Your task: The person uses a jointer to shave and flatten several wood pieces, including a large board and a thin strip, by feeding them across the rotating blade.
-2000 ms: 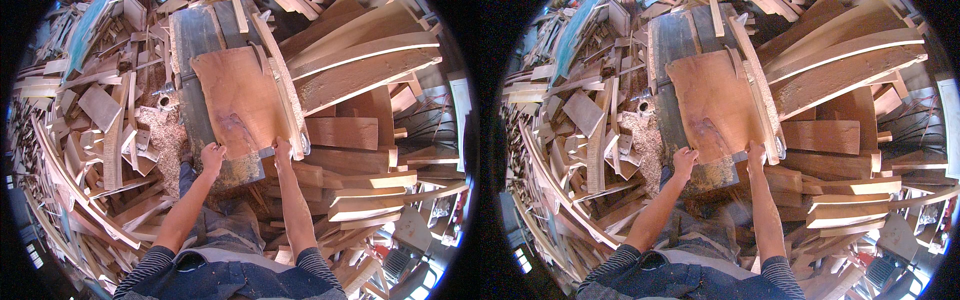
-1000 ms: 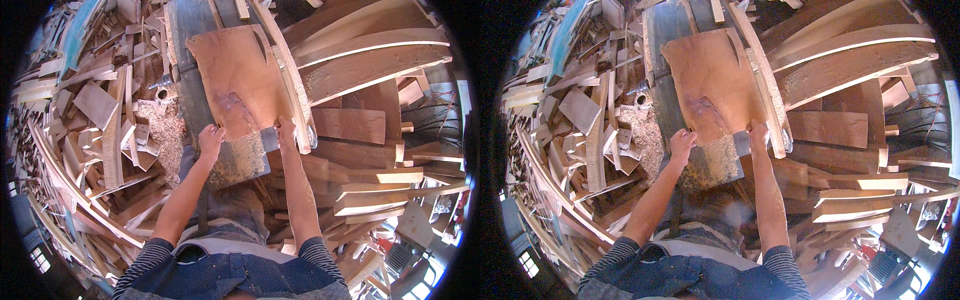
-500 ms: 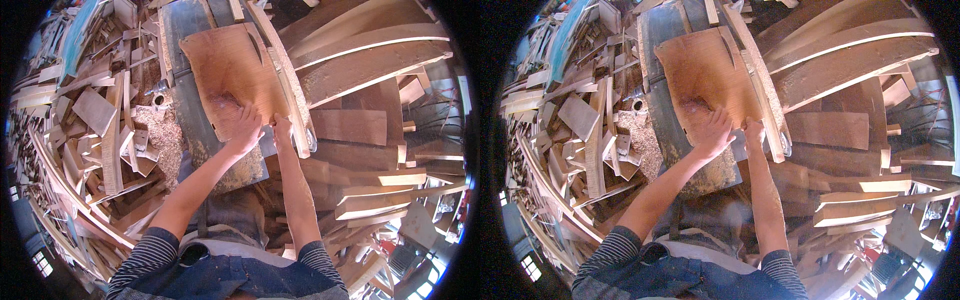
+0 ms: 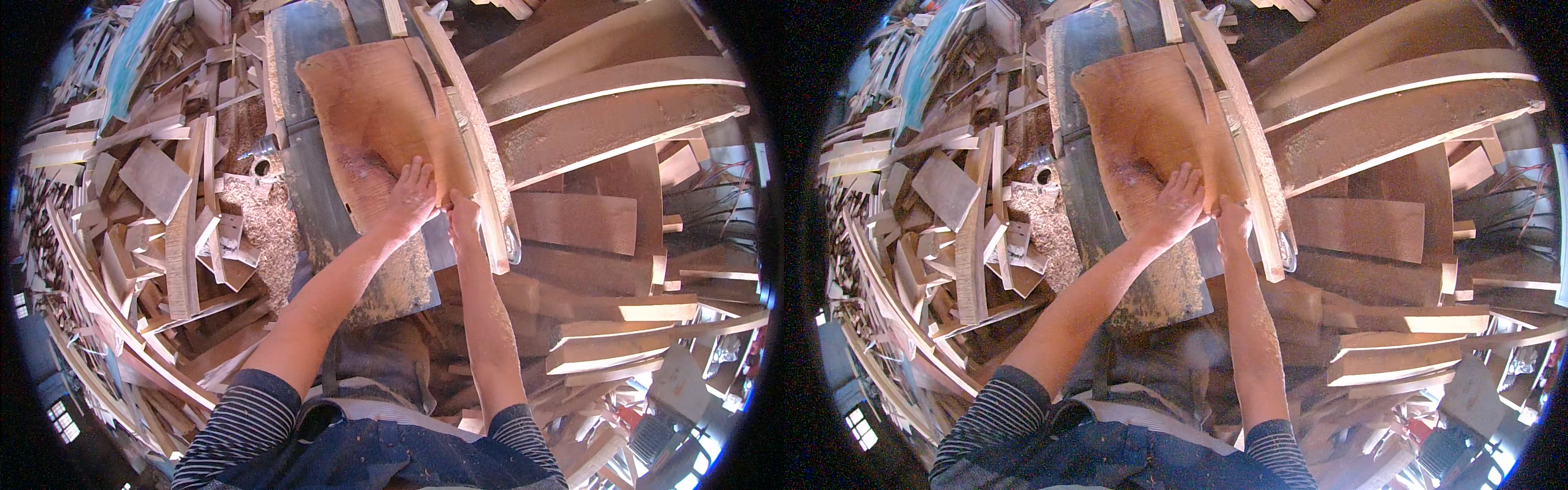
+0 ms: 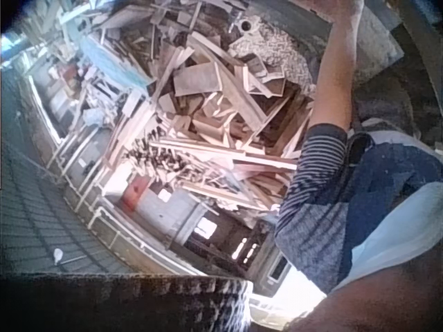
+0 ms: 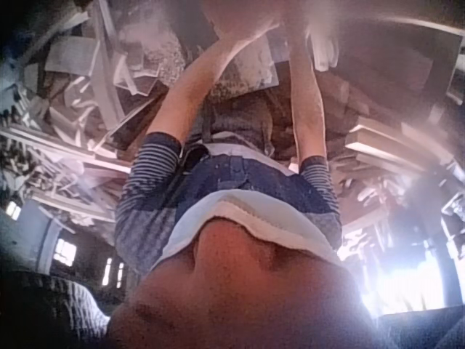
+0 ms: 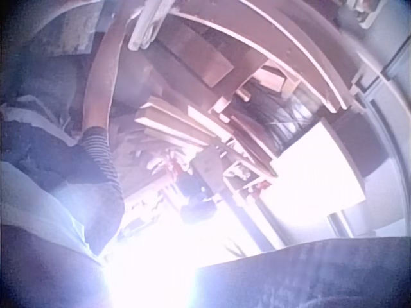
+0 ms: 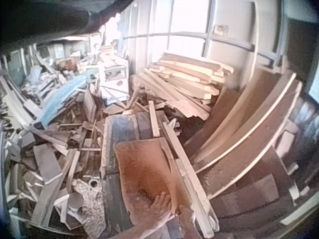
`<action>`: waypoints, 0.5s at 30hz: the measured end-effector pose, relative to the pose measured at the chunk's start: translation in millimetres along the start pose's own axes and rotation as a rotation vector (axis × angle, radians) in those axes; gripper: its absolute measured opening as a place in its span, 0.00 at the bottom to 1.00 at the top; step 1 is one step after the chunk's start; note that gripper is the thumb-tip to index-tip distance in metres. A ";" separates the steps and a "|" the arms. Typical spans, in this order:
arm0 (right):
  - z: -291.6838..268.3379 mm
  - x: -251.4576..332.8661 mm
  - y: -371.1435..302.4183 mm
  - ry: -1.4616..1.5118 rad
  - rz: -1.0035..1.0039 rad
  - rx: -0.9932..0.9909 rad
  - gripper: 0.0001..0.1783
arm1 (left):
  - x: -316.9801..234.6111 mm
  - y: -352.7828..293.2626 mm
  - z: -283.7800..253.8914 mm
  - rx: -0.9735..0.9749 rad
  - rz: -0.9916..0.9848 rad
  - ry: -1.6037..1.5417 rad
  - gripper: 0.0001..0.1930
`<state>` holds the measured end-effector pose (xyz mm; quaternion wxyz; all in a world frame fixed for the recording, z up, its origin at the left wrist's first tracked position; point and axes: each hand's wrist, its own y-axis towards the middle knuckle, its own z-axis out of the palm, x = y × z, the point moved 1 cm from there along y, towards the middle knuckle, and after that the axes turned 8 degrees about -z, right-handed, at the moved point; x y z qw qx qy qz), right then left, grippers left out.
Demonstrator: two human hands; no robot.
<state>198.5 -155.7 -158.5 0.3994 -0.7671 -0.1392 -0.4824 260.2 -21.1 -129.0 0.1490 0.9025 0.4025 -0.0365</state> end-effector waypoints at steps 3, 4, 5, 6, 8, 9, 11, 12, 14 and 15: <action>-1.9 0.1 6.8 -0.052 0.006 0.010 0.25 | -0.2 4.8 -0.4 0.026 0.015 0.026 0.33; -2.3 0.0 8.8 -0.064 -0.001 0.019 0.25 | 0.1 5.8 -0.7 0.016 0.022 0.030 0.34; -1.6 0.8 8.6 -0.076 -0.005 0.031 0.25 | 1.1 4.9 0.0 0.009 0.027 0.035 0.34; 0.0 1.9 8.7 -0.078 -0.037 0.050 0.25 | 3.1 5.6 0.9 0.010 0.025 0.034 0.34; 5.7 6.2 6.1 -0.083 -0.058 0.100 0.25 | 11.3 7.2 3.7 0.017 0.019 0.034 0.34; 6.5 11.7 2.1 -0.090 -0.046 0.126 0.24 | 13.2 7.1 3.4 0.026 0.018 0.036 0.34; -1.0 24.9 -1.9 -0.108 0.049 0.184 0.23 | 14.9 8.8 0.6 0.039 0.021 0.031 0.35; -15.0 20.8 13.0 -0.256 -0.205 0.136 0.22 | 8.9 14.4 -1.9 0.051 0.034 0.038 0.35; -38.2 10.6 35.8 -0.635 -0.552 -0.003 0.18 | 4.5 19.7 -4.2 0.081 0.049 0.064 0.35; -38.0 20.1 29.5 -0.858 -0.631 -0.108 0.16 | 9.8 16.8 -5.4 0.081 0.046 0.049 0.36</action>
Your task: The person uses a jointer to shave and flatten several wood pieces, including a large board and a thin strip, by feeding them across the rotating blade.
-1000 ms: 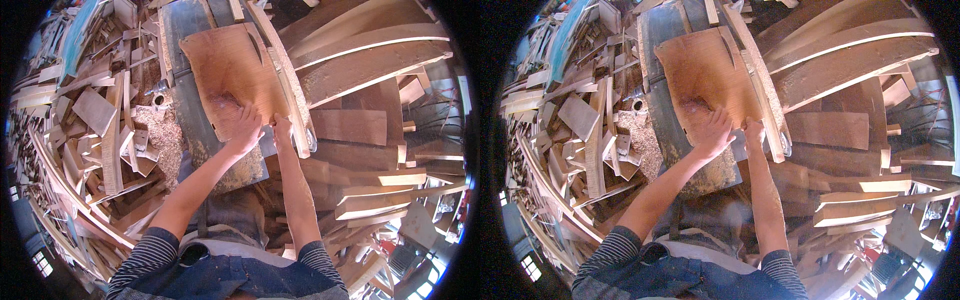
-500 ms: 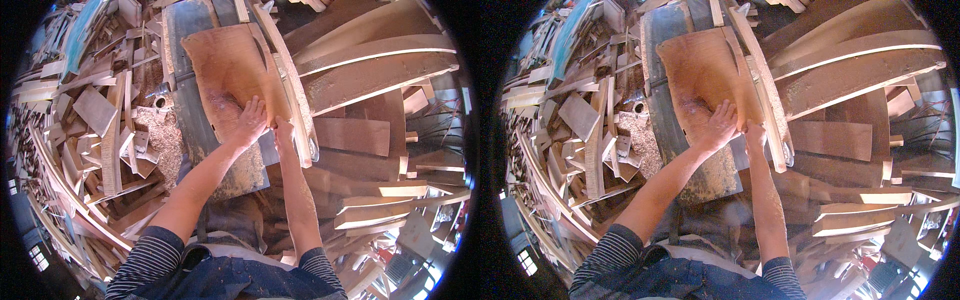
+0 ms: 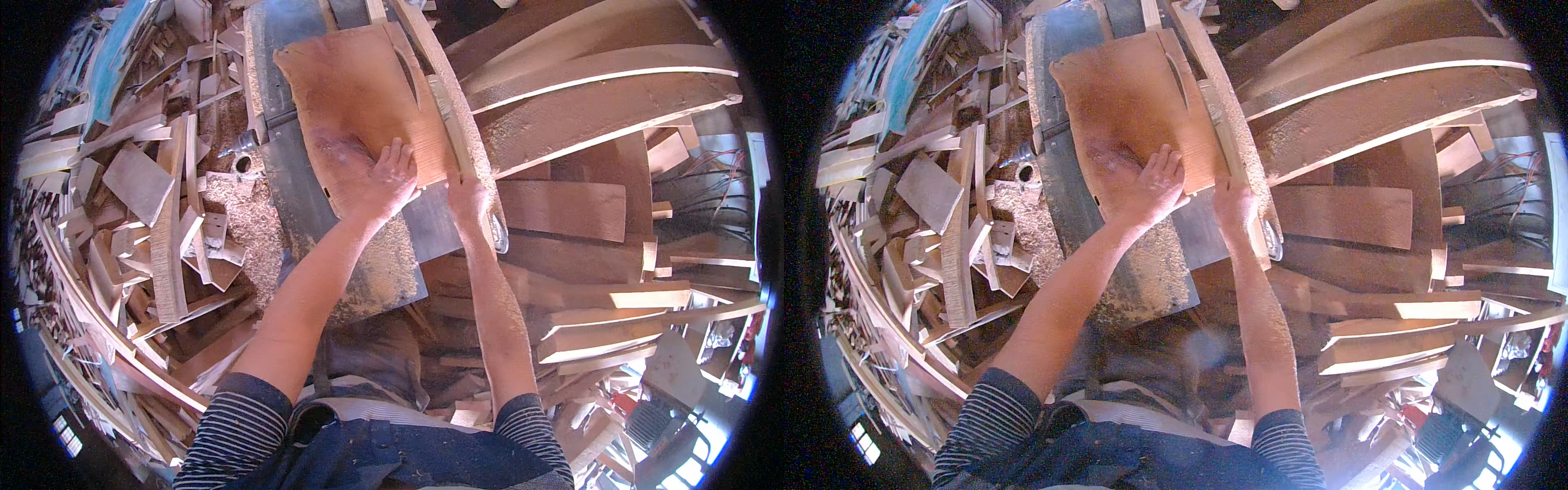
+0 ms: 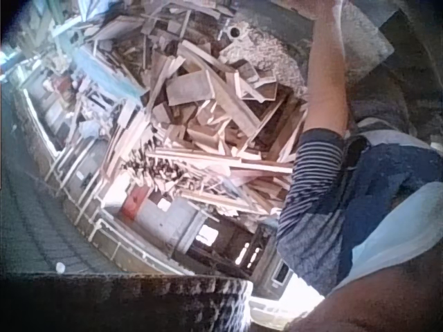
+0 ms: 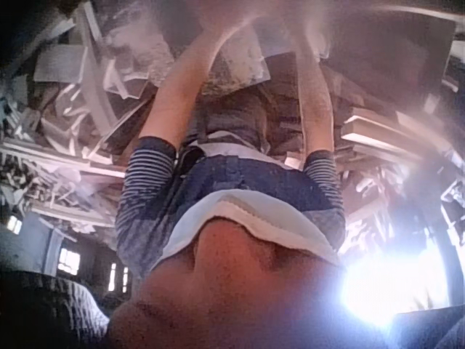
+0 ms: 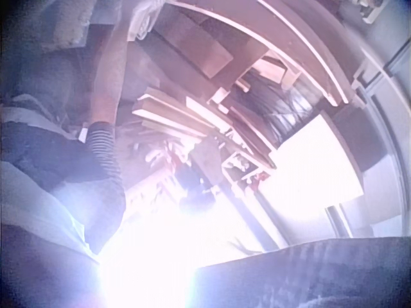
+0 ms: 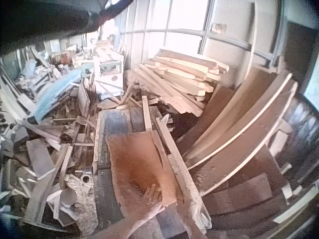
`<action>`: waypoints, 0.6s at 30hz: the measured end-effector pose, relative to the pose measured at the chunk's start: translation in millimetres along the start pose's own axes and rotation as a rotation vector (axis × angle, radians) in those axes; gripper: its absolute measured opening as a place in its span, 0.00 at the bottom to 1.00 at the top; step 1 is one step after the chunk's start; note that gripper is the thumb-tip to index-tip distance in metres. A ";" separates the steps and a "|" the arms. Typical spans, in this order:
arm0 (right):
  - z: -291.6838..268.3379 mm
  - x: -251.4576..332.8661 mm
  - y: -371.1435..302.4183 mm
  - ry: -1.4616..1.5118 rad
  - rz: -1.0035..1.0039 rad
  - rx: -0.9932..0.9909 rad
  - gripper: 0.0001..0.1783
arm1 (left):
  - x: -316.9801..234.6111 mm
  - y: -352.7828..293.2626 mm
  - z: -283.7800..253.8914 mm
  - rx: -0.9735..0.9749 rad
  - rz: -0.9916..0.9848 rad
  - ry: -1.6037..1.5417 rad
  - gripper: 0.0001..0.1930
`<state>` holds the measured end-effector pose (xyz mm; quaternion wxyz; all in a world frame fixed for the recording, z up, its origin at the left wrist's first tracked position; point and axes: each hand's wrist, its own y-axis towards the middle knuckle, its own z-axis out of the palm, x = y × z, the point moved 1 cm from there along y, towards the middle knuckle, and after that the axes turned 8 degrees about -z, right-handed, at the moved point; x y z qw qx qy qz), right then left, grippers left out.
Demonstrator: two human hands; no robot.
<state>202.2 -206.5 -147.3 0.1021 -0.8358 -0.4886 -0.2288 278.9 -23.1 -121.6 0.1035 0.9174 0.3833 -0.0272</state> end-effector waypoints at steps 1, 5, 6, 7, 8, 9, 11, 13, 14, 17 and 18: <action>-11.5 6.1 -0.2 -0.016 -0.145 -0.051 0.13 | 4.1 -2.0 1.9 -0.004 -0.007 0.018 0.36; -48.9 12.3 10.5 -0.197 -0.542 -0.068 0.14 | 8.4 0.5 5.9 -0.026 0.003 0.079 0.37; -50.7 7.7 15.5 -0.242 -0.600 -0.046 0.14 | 6.7 2.7 4.4 -0.028 0.012 0.092 0.37; -51.2 4.0 19.6 -0.287 -0.659 -0.022 0.15 | 4.5 5.1 3.0 -0.040 0.014 0.089 0.37; -48.9 4.4 22.2 -0.311 -0.665 -0.003 0.16 | 5.9 4.9 3.3 -0.047 0.011 0.093 0.37; -46.3 5.4 24.0 -0.299 -0.692 -0.008 0.16 | 7.5 4.9 3.7 -0.054 0.008 0.097 0.38; -40.4 4.4 28.2 -0.277 -0.747 -0.021 0.16 | 10.9 6.5 4.5 -0.052 0.010 0.101 0.39; -34.2 -0.6 32.7 -0.300 -0.731 -0.027 0.16 | 11.9 9.4 5.5 -0.046 0.011 0.110 0.41; -31.6 -0.3 34.2 -0.309 -0.722 -0.029 0.16 | 12.4 9.8 6.7 -0.038 0.010 0.118 0.41; -28.1 0.7 41.8 -0.267 -0.804 -0.079 0.08 | 18.0 13.3 9.4 -0.008 0.008 0.134 0.43; -26.6 1.9 42.7 -0.267 -0.810 -0.082 0.08 | 20.0 14.1 10.0 0.002 0.007 0.136 0.44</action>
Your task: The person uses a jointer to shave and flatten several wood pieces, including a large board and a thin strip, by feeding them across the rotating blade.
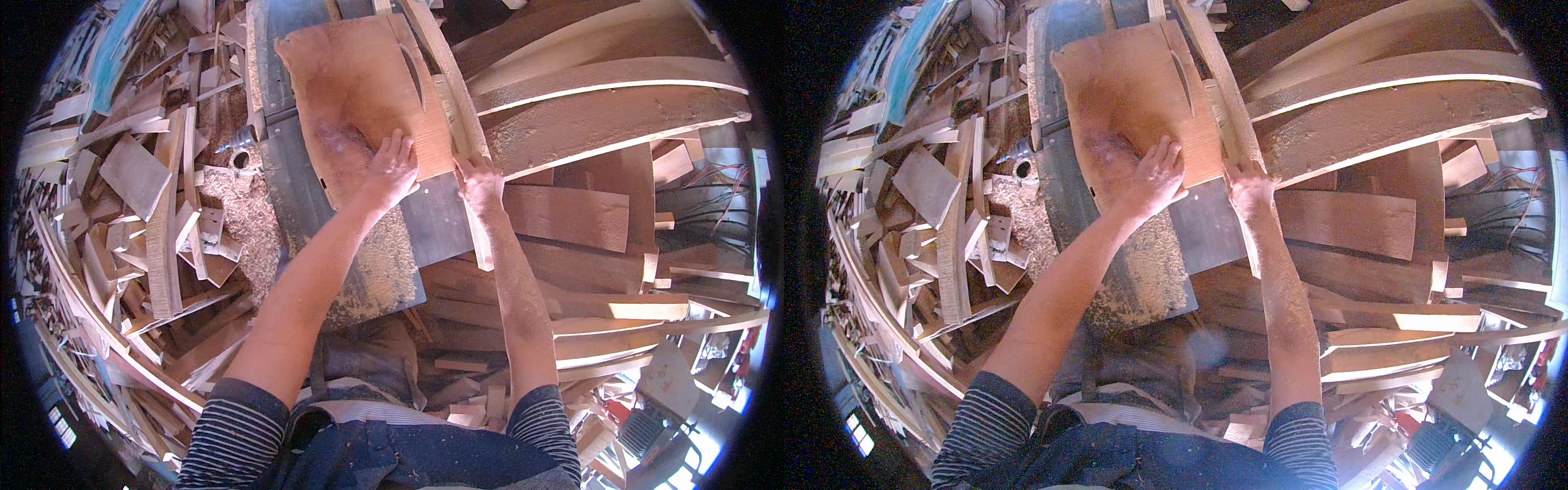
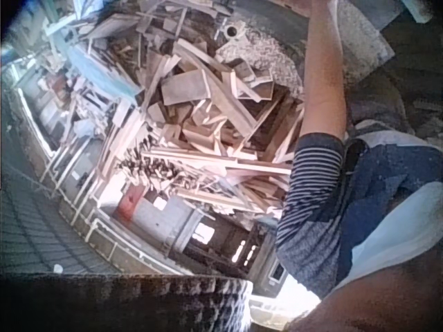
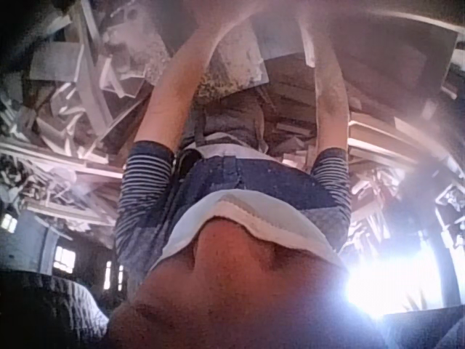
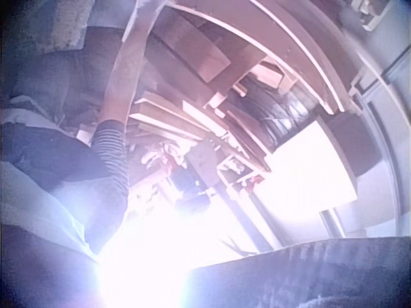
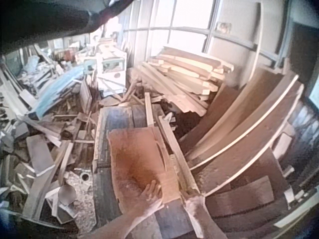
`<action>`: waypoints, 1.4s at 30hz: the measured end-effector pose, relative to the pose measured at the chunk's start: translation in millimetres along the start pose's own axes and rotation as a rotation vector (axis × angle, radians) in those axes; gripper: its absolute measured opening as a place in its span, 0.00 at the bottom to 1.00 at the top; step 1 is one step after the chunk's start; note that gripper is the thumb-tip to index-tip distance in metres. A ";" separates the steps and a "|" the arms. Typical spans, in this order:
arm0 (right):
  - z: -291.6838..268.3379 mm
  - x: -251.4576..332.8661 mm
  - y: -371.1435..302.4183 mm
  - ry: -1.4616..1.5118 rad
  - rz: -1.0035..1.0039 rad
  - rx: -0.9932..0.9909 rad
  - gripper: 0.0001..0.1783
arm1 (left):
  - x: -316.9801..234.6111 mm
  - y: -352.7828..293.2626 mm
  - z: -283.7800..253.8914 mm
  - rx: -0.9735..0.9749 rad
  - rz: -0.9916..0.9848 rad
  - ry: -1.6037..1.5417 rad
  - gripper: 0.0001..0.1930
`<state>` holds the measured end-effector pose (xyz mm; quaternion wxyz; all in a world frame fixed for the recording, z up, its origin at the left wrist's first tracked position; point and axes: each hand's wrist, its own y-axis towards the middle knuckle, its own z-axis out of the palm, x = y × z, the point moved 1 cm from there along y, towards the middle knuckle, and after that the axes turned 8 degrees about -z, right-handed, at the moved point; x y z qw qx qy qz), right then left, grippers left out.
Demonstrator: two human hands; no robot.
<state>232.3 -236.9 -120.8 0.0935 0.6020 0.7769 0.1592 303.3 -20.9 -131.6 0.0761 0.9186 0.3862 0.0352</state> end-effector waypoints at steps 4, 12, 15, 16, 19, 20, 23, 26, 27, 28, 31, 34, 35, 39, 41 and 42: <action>3.3 -3.6 2.8 -0.012 0.011 0.003 0.12 | 3.4 4.4 -4.3 -0.021 0.003 -0.012 0.41; 14.9 -9.8 14.3 0.017 0.012 -0.017 0.13 | 14.4 14.8 -9.7 -0.035 -0.003 -0.025 0.40; 16.7 -10.2 19.3 0.023 0.026 -0.015 0.11 | 18.7 17.8 -9.6 -0.032 0.005 -0.035 0.40; 16.6 -10.4 21.1 0.017 0.028 -0.026 0.09 | 19.0 19.7 -9.9 -0.007 0.000 -0.027 0.40; 15.2 -13.8 24.6 -0.005 0.034 -0.034 0.08 | 17.9 26.3 -12.6 0.004 0.003 0.004 0.39; 17.7 -12.6 28.2 -0.005 0.031 -0.026 0.08 | 21.9 26.3 -8.1 -0.024 0.005 0.020 0.37; 20.7 -10.8 36.4 0.010 0.018 -0.023 0.09 | 29.4 28.4 0.9 -0.052 0.000 0.050 0.36; 20.3 -11.5 40.0 0.036 0.029 -0.041 0.09 | 31.8 32.0 0.5 -0.015 -0.005 0.022 0.39; 20.9 -12.8 40.4 0.037 0.036 -0.032 0.10 | 32.3 34.0 -0.9 0.004 -0.006 0.004 0.40; 21.6 -14.2 41.1 0.037 0.043 -0.023 0.10 | 32.5 35.8 -2.2 0.005 -0.002 -0.002 0.40; 27.1 -17.5 44.7 0.038 0.041 -0.018 0.11 | 37.7 39.8 -1.1 0.017 -0.003 -0.012 0.39; 31.0 -22.1 48.1 0.035 0.041 -0.024 0.12 | 40.5 45.8 0.0 0.011 -0.003 -0.026 0.38; 31.8 -20.7 50.9 0.039 0.040 -0.027 0.12 | 43.5 45.3 2.3 -0.015 -0.002 -0.025 0.38; 34.0 -19.8 58.4 0.037 0.057 -0.028 0.11 | 49.8 49.9 10.1 -0.047 0.002 -0.002 0.34; 34.7 -20.7 61.4 0.062 0.052 -0.046 0.11 | 52.3 52.1 12.2 -0.085 0.010 0.006 0.33; 34.9 -20.9 63.1 0.054 0.053 -0.028 0.12 | 53.6 52.9 13.1 -0.103 0.014 0.010 0.32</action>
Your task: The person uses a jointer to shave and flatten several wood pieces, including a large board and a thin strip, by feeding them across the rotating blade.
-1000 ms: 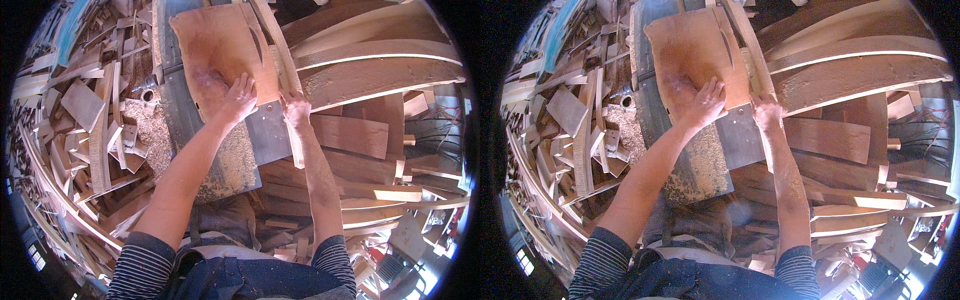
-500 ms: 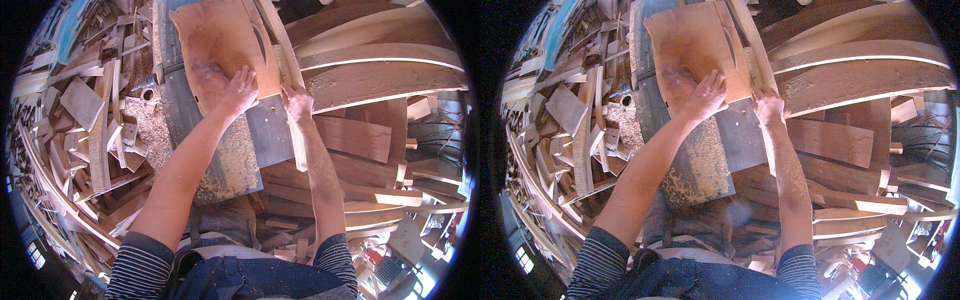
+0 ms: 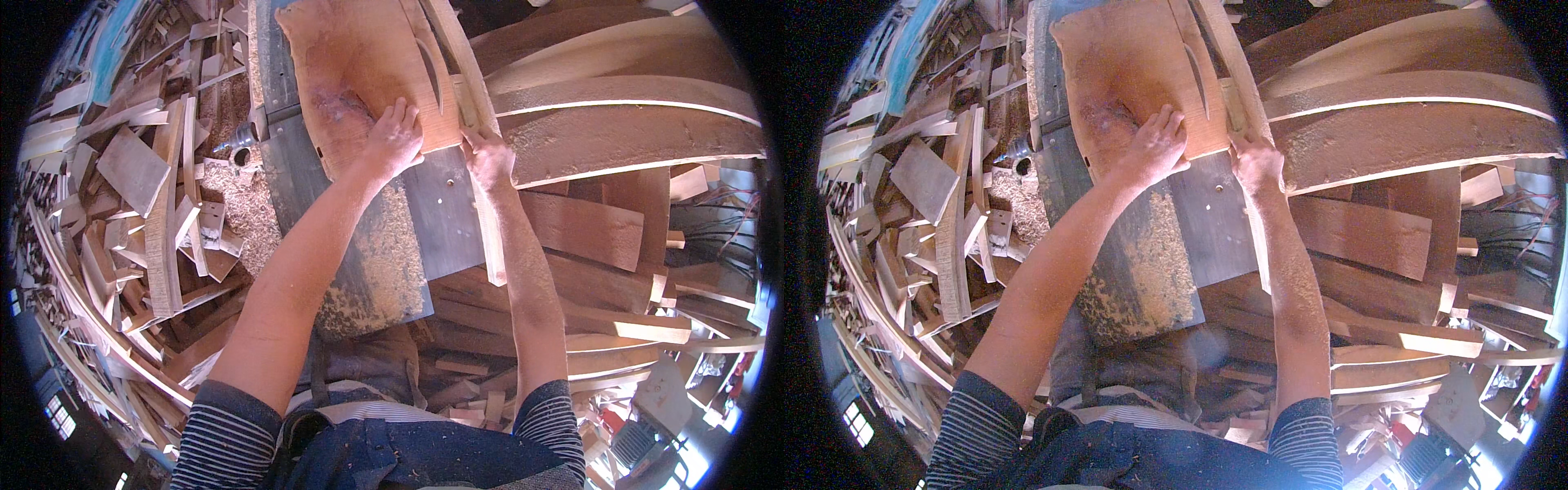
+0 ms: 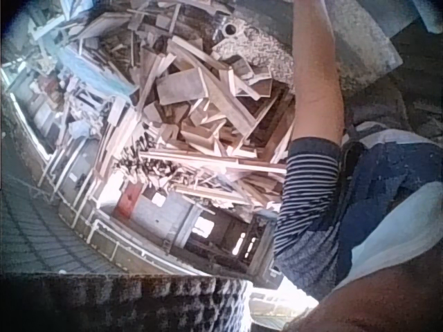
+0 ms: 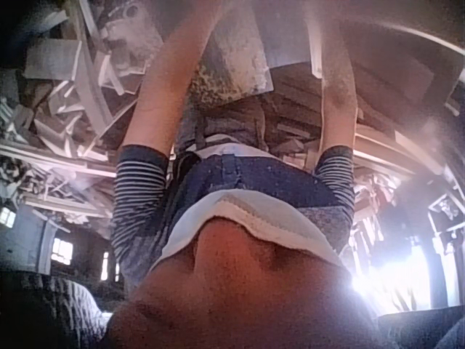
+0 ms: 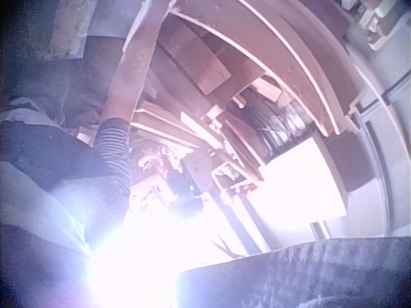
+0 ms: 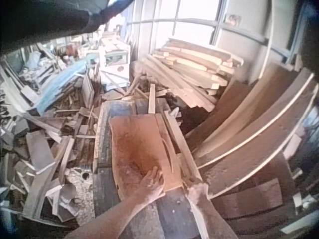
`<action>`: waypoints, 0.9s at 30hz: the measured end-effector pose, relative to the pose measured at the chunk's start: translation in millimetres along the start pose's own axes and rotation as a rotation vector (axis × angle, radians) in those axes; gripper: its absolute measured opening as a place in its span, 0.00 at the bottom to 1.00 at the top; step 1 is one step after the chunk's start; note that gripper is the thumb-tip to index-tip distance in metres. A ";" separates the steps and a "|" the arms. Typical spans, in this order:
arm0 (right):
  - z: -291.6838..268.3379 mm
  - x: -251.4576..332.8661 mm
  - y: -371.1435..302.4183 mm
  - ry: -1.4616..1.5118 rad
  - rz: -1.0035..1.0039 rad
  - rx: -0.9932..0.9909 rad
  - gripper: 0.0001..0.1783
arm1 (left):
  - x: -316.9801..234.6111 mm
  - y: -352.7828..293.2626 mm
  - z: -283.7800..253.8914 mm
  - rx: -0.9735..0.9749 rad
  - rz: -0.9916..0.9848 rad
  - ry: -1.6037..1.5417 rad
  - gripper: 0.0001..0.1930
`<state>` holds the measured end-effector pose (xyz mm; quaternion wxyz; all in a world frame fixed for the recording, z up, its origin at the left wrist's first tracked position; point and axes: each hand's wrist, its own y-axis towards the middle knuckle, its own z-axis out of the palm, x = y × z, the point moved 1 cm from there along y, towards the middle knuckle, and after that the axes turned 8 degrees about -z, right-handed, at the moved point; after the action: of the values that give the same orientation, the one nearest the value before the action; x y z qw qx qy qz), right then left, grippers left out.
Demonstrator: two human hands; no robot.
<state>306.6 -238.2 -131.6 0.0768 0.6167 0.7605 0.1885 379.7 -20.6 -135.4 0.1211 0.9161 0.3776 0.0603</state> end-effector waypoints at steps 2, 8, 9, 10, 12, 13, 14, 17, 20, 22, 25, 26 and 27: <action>0.8 -1.8 2.9 -0.019 0.005 0.035 0.16 | 3.4 2.2 1.6 -0.011 0.005 -0.003 0.32; 8.1 -2.4 13.3 0.027 0.030 -0.035 0.10 | 12.7 8.9 3.0 -0.035 0.000 -0.002 0.33; 8.6 -2.5 14.9 0.022 0.027 -0.038 0.11 | 14.1 10.1 1.7 -0.033 0.003 -0.004 0.33; 9.1 -2.8 16.5 0.017 0.024 -0.041 0.11 | 15.4 11.8 1.1 0.026 -0.010 -0.019 0.35; 10.8 -5.1 17.5 0.007 0.023 -0.042 0.12 | 16.0 16.5 -2.6 0.141 -0.032 -0.051 0.39; 11.9 -6.4 18.1 0.003 0.024 -0.039 0.13 | 16.1 18.1 -5.0 0.138 -0.025 -0.049 0.39; 13.1 -6.6 20.6 0.000 0.022 -0.039 0.13 | 18.8 19.3 -4.9 0.135 -0.021 -0.044 0.39; 15.5 -6.1 24.7 0.012 0.019 -0.057 0.15 | 24.0 21.5 -4.0 0.111 -0.020 -0.055 0.38; 17.2 -8.4 28.4 -0.023 0.029 -0.005 0.16 | 26.7 24.5 -2.0 0.108 -0.025 -0.092 0.37; 19.7 -8.9 28.7 -0.035 0.042 -0.003 0.16 | 27.8 26.0 -2.0 0.110 -0.015 -0.106 0.36; 19.4 -5.1 34.3 -0.045 0.046 0.006 0.15 | 32.9 27.6 -3.0 0.099 0.001 -0.097 0.34; 19.2 -5.6 34.5 -0.049 0.046 0.012 0.15 | 32.7 28.3 -3.2 0.092 0.001 -0.093 0.33; 19.2 -6.2 35.2 -0.048 0.048 0.008 0.15 | 33.0 29.3 -3.4 0.085 0.001 -0.090 0.32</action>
<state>346.7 -234.6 -136.5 0.0880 0.6395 0.7440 0.1727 422.2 -16.8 -123.6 0.0988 0.9223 0.3736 0.0030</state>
